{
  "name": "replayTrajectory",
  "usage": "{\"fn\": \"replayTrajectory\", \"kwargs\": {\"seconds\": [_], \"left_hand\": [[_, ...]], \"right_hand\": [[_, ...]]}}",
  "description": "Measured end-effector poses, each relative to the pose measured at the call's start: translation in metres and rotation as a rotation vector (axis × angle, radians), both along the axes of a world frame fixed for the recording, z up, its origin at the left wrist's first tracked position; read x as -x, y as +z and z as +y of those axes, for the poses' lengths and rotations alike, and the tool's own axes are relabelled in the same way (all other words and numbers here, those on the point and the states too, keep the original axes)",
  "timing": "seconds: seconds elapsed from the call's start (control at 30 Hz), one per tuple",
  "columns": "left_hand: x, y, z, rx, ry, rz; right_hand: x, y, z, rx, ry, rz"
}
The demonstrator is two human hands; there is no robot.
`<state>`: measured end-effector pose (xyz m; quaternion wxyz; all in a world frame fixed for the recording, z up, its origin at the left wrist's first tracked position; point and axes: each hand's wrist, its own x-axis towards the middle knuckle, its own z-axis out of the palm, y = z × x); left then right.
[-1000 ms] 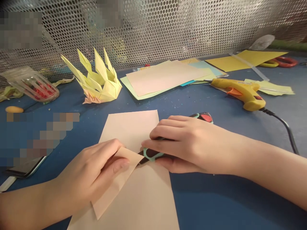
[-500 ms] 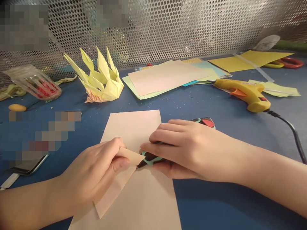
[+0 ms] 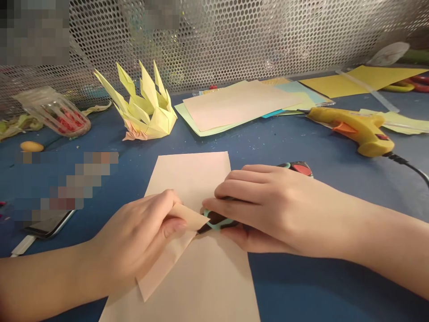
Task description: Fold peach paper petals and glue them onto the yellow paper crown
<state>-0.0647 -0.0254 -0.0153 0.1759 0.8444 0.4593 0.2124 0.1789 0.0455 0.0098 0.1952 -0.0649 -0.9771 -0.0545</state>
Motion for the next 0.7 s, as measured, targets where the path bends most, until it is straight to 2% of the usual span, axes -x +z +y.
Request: {"fn": "replayTrajectory", "kwargs": {"seconds": [0.7], "left_hand": [[0.0006,0.0015,0.0007,0.026,-0.004,-0.004]], "right_hand": [[0.0028,-0.0033,-0.0001,-0.063,0.024,0.025]]}}
